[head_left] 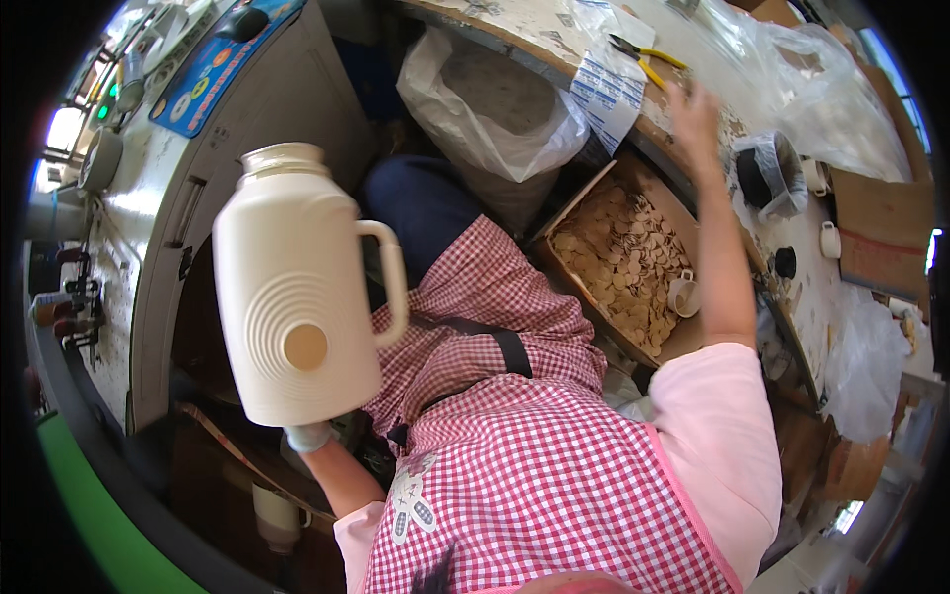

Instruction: The person assembles white plastic thermos bottles by inserting a small circular wooden stopper into the opening and then using pliers to trim excess material from the interior. The person repeats this process for multiple units and places the finished bottles on a nearby rack.

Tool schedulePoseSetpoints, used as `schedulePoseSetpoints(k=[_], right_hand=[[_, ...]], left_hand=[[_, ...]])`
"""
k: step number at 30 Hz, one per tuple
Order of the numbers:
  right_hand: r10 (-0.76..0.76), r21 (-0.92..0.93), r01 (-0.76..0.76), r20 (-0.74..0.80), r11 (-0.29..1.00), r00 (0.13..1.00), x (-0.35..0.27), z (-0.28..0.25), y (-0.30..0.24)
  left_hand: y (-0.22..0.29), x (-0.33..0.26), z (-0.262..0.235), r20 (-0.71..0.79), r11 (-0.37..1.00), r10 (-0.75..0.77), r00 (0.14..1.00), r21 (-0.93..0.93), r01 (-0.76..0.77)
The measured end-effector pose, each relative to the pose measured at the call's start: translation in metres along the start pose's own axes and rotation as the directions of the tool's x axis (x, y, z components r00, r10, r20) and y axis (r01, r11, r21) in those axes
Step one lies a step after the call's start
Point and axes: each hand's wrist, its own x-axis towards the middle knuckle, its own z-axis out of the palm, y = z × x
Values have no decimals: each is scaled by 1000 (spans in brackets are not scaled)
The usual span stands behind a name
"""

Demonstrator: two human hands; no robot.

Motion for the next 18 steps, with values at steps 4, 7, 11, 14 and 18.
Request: schedulePoseSetpoints(k=[4,7,11,14,18], right_hand=[[32,-577,183,341,796,939,32,8,150],[-9,-493,71,127,867,992,14,6,123],[-274,395,223,77,891,959,-61,-6,-44],[-538,608,307,240,732,808,-138,2,-174],[-671,557,493,168,669,722,-196,26,-269]], left_hand=[[38,6,-22,-53,888,300,952,379,-259],[90,19,-45,272,123,747,607,841,-527],[182,55,-88,-69,211,922,381,916,-342],[270,124,-136,-214,374,914,344,773,-513],[355,243,-199,-84,82,909,409,996,21]])
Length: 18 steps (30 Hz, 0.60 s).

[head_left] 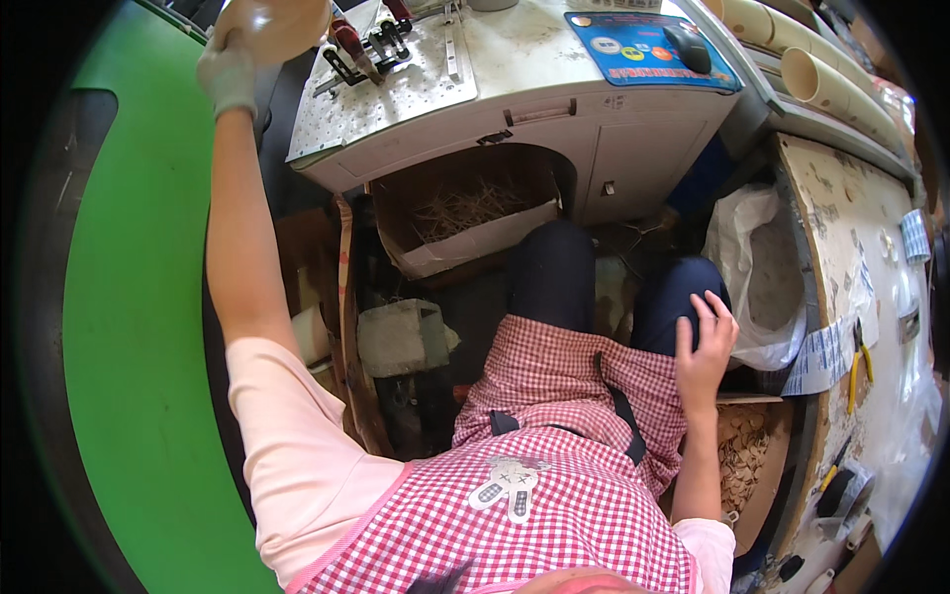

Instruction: The person assembles white plastic thermos bottles by inserting a small circular wooden stopper into the opening and then using pliers to trim excess material from the interior. The person repeats this process for multiple units and places the finished bottles on a nearby rack.

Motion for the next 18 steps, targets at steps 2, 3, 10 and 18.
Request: schedulePoseSetpoints(k=[2,3,10,18], right_hand=[[-45,-144,39,-40,989,998,4,18,-12],[-10,-150,4,-37,989,999,5,24,-14],[13,-133,-13,-2,991,1000,10,37,-10],[8,-111,-8,0,994,1000,15,41,-11]], left_hand=[[-24,38,44,82,997,-72,994,30,70],[-35,48,64,112,993,-106,988,60,99],[-91,42,135,272,975,-200,941,-40,219],[-64,31,94,592,850,-241,769,-253,461]])
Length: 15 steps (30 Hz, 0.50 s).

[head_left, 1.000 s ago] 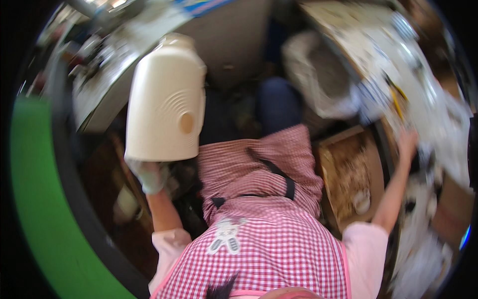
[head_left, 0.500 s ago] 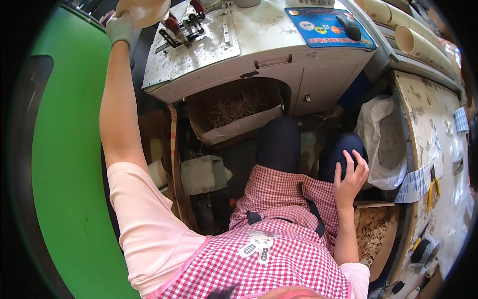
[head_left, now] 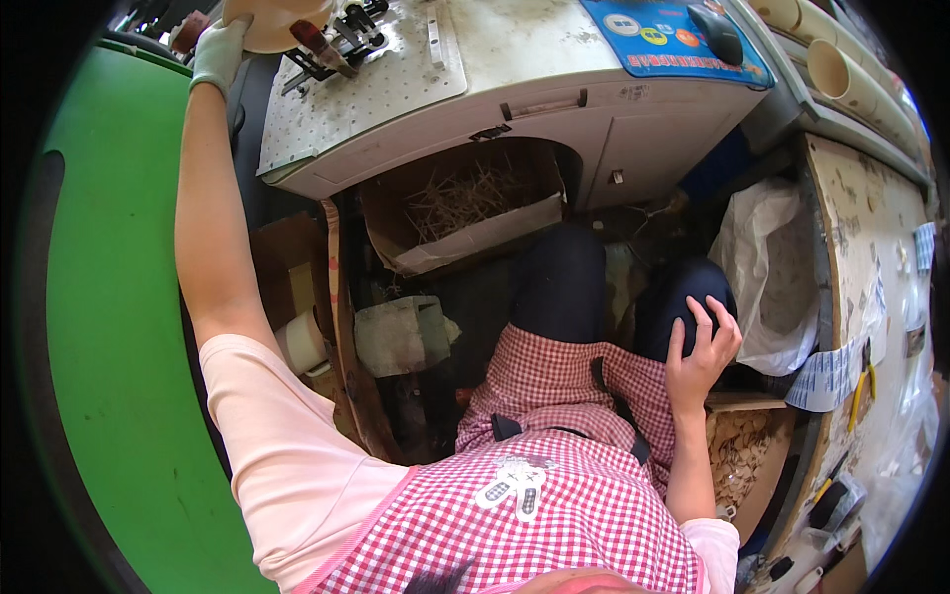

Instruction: The person assembles white plastic thermos bottles by inserting a small circular wooden stopper into the opening and then using pliers to trim excess material from the interior. The person repeats this process for multiple units and places the finished bottles on a nearby rack.

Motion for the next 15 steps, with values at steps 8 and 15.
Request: schedulePoseSetpoints(k=[8,15], right_hand=[[11,-2,-11,7,1000,1000,-2,1,-3],[-7,-9,8,12,1000,1000,-3,0,-3]], left_hand=[[4,-14,-1,89,995,-98,991,-12,100],[23,-57,-7,177,986,-151,972,97,136]])
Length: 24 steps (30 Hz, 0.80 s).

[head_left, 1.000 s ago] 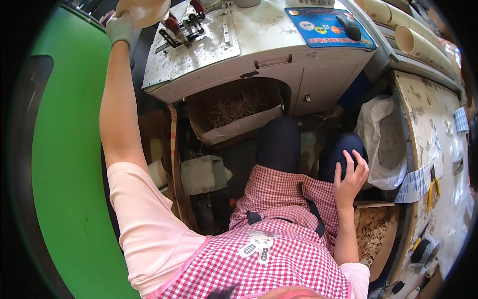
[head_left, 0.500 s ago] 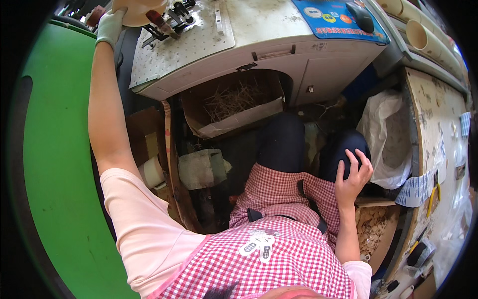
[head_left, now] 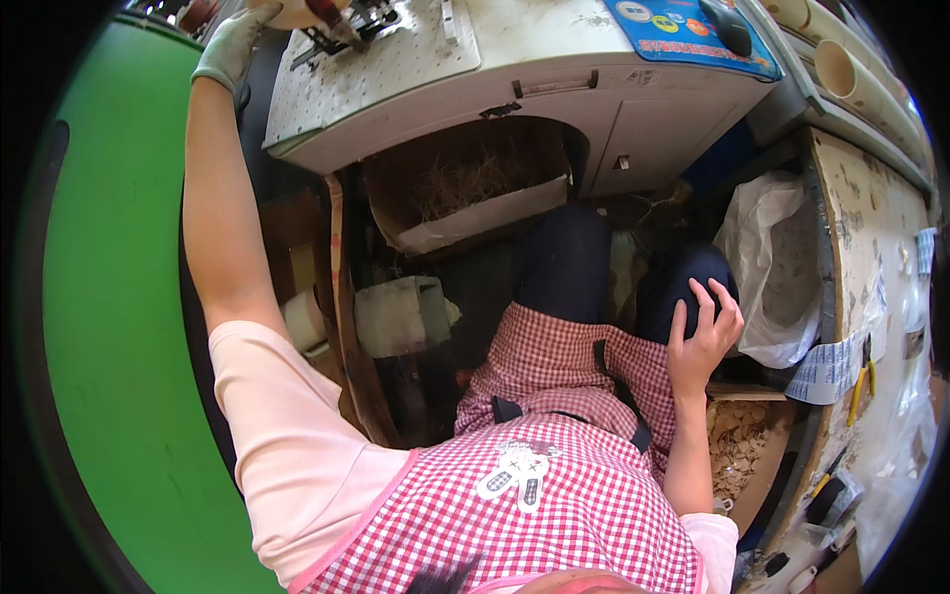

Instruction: The person assembles white plastic thermos bottles by inserting a small circular wooden stopper into the opening and then using pliers to trim excess material from the interior. The person repeats this process for multiple units and places the finished bottles on a nearby rack.

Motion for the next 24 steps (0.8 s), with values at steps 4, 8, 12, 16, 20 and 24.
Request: schedulePoseSetpoints(k=[4,8,12,16,20,24], right_hand=[[-27,-11,27,-63,1000,998,-9,7,6],[-60,-42,59,-25,997,998,-19,9,8],[-108,-62,104,-63,993,992,-21,-11,5],[-56,42,60,-94,997,994,-13,-36,5],[-89,-87,84,-53,993,995,-11,-37,7],[-82,-116,77,-43,990,996,-18,-32,6]], left_hand=[[-34,-111,15,-300,878,151,942,-396,-267],[-152,-237,74,-672,883,202,713,-189,-429],[-290,-338,110,-578,930,-203,791,140,341],[-369,-380,76,-526,603,-264,808,564,564],[-394,-373,69,-364,406,-385,848,759,509],[-417,-343,64,-217,485,-511,832,726,487]])
